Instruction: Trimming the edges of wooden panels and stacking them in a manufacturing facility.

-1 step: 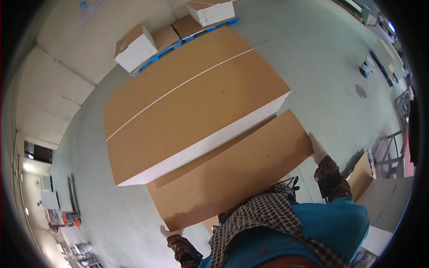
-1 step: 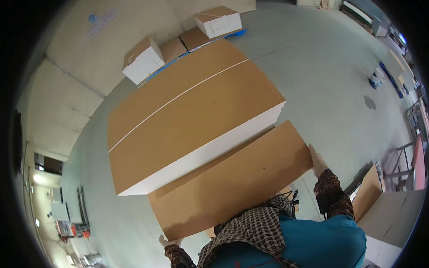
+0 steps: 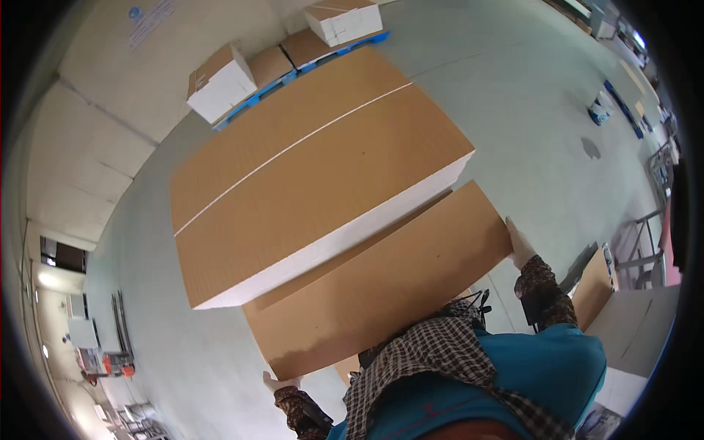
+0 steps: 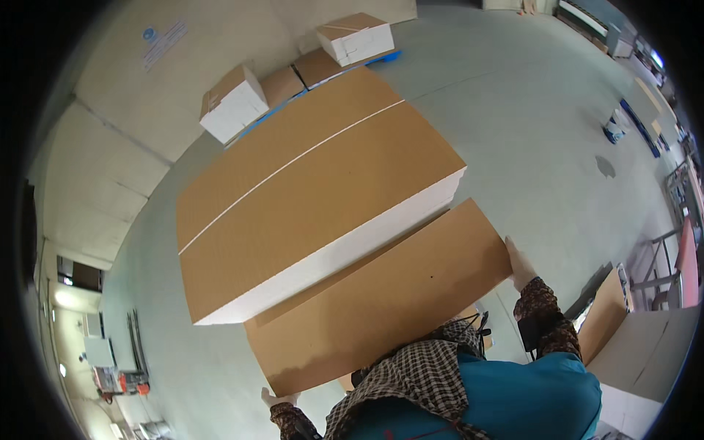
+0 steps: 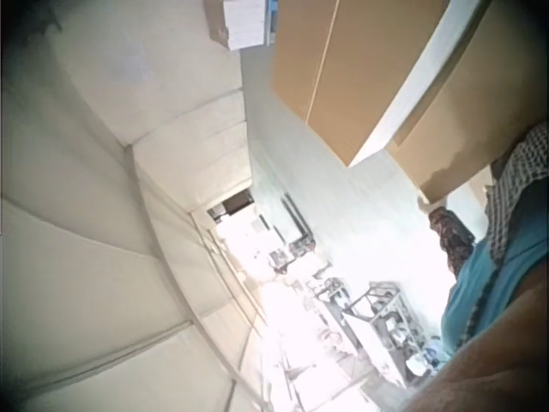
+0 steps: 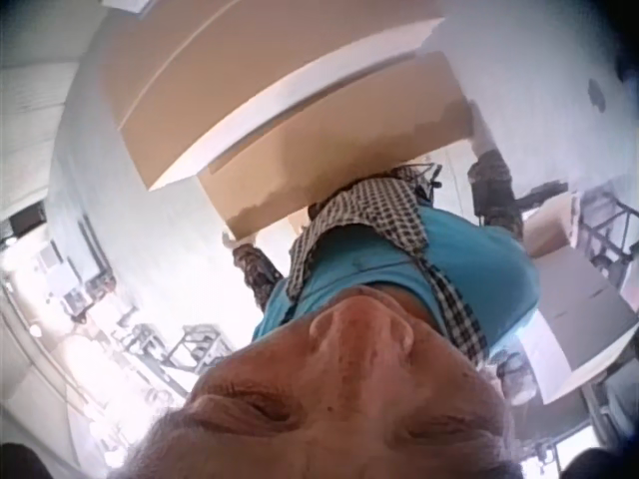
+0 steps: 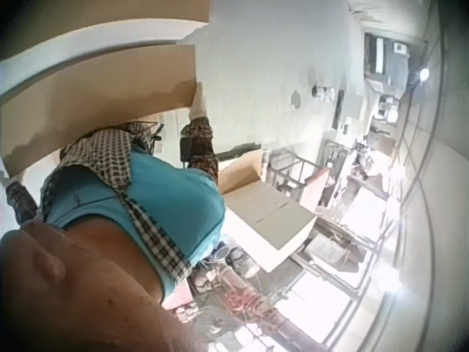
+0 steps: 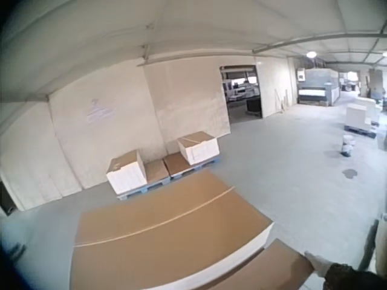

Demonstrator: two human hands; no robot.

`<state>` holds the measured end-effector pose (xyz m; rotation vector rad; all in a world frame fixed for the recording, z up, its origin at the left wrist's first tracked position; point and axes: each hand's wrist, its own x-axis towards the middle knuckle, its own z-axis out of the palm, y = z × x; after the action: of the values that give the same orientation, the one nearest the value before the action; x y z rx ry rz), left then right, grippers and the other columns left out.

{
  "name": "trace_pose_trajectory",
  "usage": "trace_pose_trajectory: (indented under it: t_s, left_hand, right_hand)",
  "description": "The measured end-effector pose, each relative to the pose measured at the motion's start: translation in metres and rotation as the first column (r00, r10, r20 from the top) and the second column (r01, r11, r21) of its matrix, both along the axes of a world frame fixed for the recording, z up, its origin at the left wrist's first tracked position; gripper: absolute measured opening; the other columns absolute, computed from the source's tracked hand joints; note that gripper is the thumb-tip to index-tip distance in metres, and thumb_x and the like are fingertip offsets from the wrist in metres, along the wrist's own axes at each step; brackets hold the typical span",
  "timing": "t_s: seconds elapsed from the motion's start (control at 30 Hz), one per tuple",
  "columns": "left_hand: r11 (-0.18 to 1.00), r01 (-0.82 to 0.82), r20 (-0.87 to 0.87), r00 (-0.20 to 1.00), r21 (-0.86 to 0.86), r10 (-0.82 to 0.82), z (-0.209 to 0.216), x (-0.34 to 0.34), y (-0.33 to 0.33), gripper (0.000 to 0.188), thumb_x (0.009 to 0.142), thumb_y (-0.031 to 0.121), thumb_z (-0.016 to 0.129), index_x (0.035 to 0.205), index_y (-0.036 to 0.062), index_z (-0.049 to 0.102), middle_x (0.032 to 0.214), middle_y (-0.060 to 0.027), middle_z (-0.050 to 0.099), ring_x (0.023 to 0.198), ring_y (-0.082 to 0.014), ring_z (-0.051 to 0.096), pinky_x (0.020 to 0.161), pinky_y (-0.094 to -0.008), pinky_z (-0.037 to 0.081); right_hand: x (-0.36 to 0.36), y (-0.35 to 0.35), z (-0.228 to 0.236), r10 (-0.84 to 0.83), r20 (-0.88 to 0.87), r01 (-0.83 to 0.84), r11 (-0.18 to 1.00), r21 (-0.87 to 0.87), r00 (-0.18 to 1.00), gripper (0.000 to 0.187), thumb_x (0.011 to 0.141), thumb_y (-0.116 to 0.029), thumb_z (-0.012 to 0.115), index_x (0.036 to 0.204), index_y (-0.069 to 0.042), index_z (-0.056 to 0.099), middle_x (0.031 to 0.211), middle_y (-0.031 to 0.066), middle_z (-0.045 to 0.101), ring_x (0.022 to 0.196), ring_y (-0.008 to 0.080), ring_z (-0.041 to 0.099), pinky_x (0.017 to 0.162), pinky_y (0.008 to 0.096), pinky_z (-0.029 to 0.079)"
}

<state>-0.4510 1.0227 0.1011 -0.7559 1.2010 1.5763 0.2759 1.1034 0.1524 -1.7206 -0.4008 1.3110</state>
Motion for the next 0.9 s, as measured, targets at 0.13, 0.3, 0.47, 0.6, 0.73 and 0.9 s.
trace_pose_trajectory:
  t_s: [0.13,0.3,0.47,0.6,0.73,0.9]
  left_hand:
    - [0.998,-0.053,0.011,0.999,-0.020,0.053,0.002,-0.010,0.027,0.082,0.087,0.067,0.057,0.148,0.0144,0.052,0.158,-0.0125,0.047,0.146,-0.0385,0.041,0.113,-0.0713,0.034]
    - [0.999,-0.047,-0.006,0.999,0.028,0.047,0.014,-0.020,0.052,0.088,0.086,0.076,0.051,0.152,0.0172,0.050,0.162,-0.0134,0.042,0.148,-0.0403,0.036,0.111,-0.0753,0.031]
    - [0.993,0.080,0.054,0.995,0.087,-0.085,0.004,-0.042,0.049,0.094,0.083,0.079,0.053,0.153,0.0147,0.048,0.160,-0.0145,0.044,0.148,-0.0410,0.038,0.114,-0.0751,0.029]
    - [0.930,0.315,-0.077,0.949,0.190,-0.306,-0.027,-0.056,0.047,0.097,0.084,0.079,0.056,0.156,0.0159,0.046,0.159,-0.0147,0.047,0.146,-0.0430,0.039,0.114,-0.0735,0.032]
    - [0.913,0.389,-0.164,0.915,0.125,-0.368,-0.032,-0.043,0.071,0.098,0.084,0.080,0.056,0.157,0.0150,0.044,0.158,-0.0151,0.047,0.144,-0.0420,0.041,0.112,-0.0713,0.034]
    - [0.877,0.477,-0.275,0.852,0.058,-0.445,-0.035,-0.024,0.092,0.100,0.084,0.081,0.056,0.158,0.0138,0.042,0.157,-0.0156,0.048,0.141,-0.0408,0.043,0.111,-0.0685,0.036]
  right_hand:
    - [-0.005,0.001,-0.008,-0.046,0.055,0.046,0.999,0.004,0.997,0.065,0.108,-0.057,0.049,0.140,-0.002,0.060,0.131,0.0093,0.068,0.126,0.0207,0.062,0.105,0.0381,0.050]
    - [-0.020,0.017,-0.018,-0.209,-0.056,0.203,0.974,-0.097,0.976,0.064,0.106,-0.059,0.051,0.138,-0.004,0.062,0.129,0.0084,0.069,0.125,0.0199,0.062,0.106,0.0399,0.050]
    - [-0.020,0.009,-0.029,-0.098,0.063,0.099,0.995,-0.020,0.993,0.065,0.101,-0.064,0.054,0.125,-0.005,0.068,0.118,0.0078,0.070,0.109,0.0189,0.067,0.097,0.0391,0.051]
    - [-0.017,0.014,-0.002,0.204,0.245,-0.176,0.975,-0.132,0.948,0.086,0.098,-0.069,0.053,0.128,0.010,0.068,0.128,0.0213,0.071,0.122,0.0283,0.063,0.107,0.0398,0.045]
    - [-0.017,0.026,0.007,0.346,0.358,-0.265,0.930,-0.256,0.868,0.088,0.098,-0.071,0.050,0.119,0.011,0.072,0.115,0.0221,0.075,0.110,0.0286,0.068,0.099,0.0387,0.049]
    - [-0.019,0.030,0.003,0.302,0.463,-0.211,0.948,-0.238,0.833,0.086,0.099,-0.068,0.050,0.115,0.013,0.073,0.108,0.0218,0.076,0.104,0.0284,0.071,0.095,0.0389,0.051]
